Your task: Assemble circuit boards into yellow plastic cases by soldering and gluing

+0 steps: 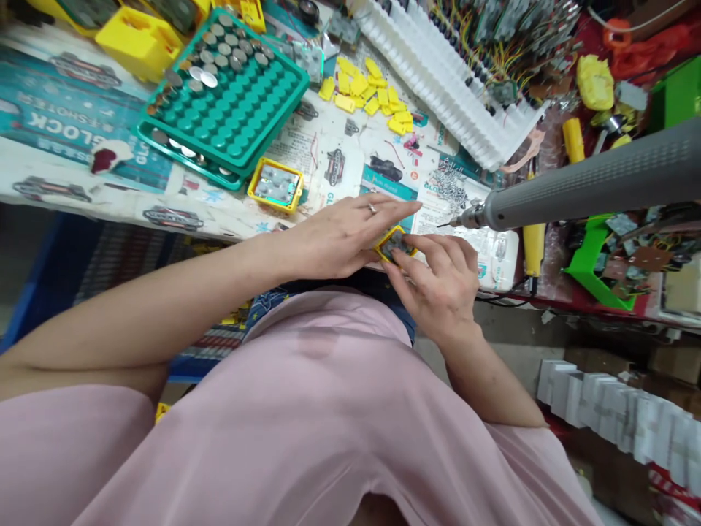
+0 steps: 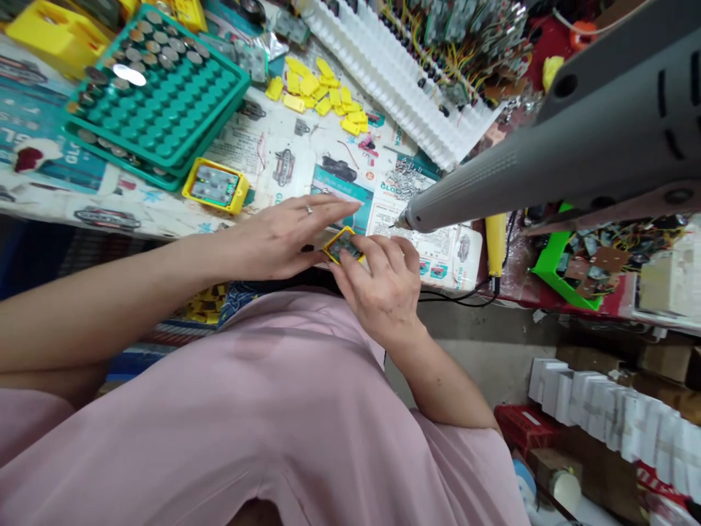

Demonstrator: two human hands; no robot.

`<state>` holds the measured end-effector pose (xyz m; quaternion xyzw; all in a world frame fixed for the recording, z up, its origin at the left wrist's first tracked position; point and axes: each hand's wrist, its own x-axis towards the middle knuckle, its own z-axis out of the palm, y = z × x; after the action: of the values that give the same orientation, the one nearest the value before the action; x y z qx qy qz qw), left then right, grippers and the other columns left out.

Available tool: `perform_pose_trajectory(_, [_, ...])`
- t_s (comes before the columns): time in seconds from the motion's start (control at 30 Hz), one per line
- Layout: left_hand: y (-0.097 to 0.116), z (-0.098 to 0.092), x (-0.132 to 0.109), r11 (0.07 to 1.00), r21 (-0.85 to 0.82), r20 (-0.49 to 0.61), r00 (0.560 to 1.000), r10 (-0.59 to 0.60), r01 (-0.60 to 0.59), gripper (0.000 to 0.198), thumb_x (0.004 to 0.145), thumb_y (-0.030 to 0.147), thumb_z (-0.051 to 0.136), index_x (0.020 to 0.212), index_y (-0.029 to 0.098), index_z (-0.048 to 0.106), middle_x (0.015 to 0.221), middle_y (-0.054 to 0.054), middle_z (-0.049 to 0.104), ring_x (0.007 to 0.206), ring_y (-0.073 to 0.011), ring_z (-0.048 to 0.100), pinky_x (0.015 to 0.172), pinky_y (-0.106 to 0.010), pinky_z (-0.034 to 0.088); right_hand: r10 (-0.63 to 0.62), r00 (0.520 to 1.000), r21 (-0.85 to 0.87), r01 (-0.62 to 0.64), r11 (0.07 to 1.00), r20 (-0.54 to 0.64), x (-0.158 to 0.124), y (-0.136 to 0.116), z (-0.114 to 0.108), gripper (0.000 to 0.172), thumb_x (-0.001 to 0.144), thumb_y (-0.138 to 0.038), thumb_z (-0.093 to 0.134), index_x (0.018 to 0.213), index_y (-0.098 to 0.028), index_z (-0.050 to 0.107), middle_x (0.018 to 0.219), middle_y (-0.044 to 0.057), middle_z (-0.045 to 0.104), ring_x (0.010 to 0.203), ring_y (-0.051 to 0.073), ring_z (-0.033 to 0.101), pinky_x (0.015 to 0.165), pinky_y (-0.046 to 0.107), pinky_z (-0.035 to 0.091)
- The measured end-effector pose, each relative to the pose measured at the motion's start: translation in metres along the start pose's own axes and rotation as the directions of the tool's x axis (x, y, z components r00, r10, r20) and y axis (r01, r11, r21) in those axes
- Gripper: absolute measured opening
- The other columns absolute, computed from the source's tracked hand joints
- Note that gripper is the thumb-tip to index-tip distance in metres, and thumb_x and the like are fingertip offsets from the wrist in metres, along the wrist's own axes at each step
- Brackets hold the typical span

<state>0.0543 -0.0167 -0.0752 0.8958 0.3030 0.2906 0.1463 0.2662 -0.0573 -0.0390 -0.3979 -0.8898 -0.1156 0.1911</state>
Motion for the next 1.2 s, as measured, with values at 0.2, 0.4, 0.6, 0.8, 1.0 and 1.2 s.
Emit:
perform_pose_trajectory(0.2, [0.005, 0.007, 0.0, 0.988, -0.057, -0.024, 0.989, -0.143, 0.141, 0.07, 0.093, 0.033, 0.058, 0.153, 0.017, 0.025, 0.123, -0.013, 0.067, 0.103, -0.0254, 0.069, 0.09, -0.04, 0.054, 0.056, 0.996, 0.154, -0.066, 0.986, 0.071, 0.003, 0.01, -0.005, 0.011, 0.09, -0.026, 0.068, 0.101, -0.024, 0.069, 0.111, 0.003, 0.076, 0.1, 0.02, 0.067, 0.091, 0.037, 0.05])
perform_pose_trajectory(0.4, [0.017, 0.007, -0.018, 0.97, -0.209, -0.216, 0.961, -0.173, 0.128, 0.073, 0.097, 0.038, 0.053, 0.157, 0.023, 0.015, 0.117, -0.009, 0.067, 0.099, -0.0221, 0.069, 0.084, -0.036, 0.058, -0.041, 0.999, 0.374, 0.039, 0.927, -0.004, 0.007, 0.021, -0.001, 0.023, 0.085, -0.018, 0.073, 0.106, -0.02, 0.067, 0.107, 0.009, 0.075, 0.101, 0.02, 0.068, 0.092, 0.035, 0.055])
perform_pose_trajectory(0.6, [0.012, 0.009, -0.027, 0.98, -0.101, -0.248, 0.949, -0.193, 0.172, 0.076, 0.096, 0.038, 0.056, 0.158, 0.027, 0.014, 0.116, -0.007, 0.071, 0.098, -0.0252, 0.068, 0.087, -0.042, 0.056, -0.019, 1.0, 0.438, 0.023, 0.899, -0.012, 0.008, 0.014, 0.009, 0.028, 0.086, -0.015, 0.071, 0.112, -0.022, 0.065, 0.106, 0.008, 0.074, 0.098, 0.019, 0.07, 0.087, 0.034, 0.056])
perform_pose_trajectory(0.8, [0.013, 0.009, -0.027, 0.97, -0.123, -0.192, 0.954, -0.231, 0.21, 0.075, 0.096, 0.032, 0.056, 0.158, 0.028, 0.014, 0.123, -0.007, 0.069, 0.103, -0.024, 0.069, 0.086, -0.037, 0.056, -0.053, 0.998, 0.401, 0.064, 0.914, -0.039, 0.007, 0.017, 0.009, 0.031, 0.085, -0.014, 0.07, 0.114, -0.024, 0.065, 0.113, 0.009, 0.071, 0.103, 0.019, 0.068, 0.088, 0.035, 0.057])
perform_pose_trajectory(1.0, [0.011, 0.007, -0.028, 0.983, -0.053, -0.22, 0.958, -0.184, 0.176, 0.068, 0.095, 0.032, 0.056, 0.155, 0.025, 0.025, 0.126, -0.01, 0.068, 0.105, -0.0253, 0.069, 0.091, -0.041, 0.055, -0.129, 0.991, 0.214, 0.132, 0.968, -0.031, 0.008, 0.016, 0.005, 0.031, 0.085, -0.017, 0.071, 0.114, -0.026, 0.066, 0.109, 0.007, 0.073, 0.101, 0.021, 0.064, 0.089, 0.038, 0.054])
perform_pose_trajectory(1.2, [0.01, 0.009, -0.029, 0.975, -0.087, -0.193, 0.956, -0.219, 0.206, 0.066, 0.093, 0.035, 0.057, 0.153, 0.025, 0.031, 0.125, -0.009, 0.069, 0.11, -0.0257, 0.068, 0.093, -0.041, 0.055, -0.109, 0.994, 0.251, 0.104, 0.962, 0.005, 0.012, 0.014, 0.005, 0.019, 0.091, -0.021, 0.067, 0.11, -0.024, 0.067, 0.104, 0.007, 0.075, 0.097, 0.019, 0.068, 0.086, 0.035, 0.056])
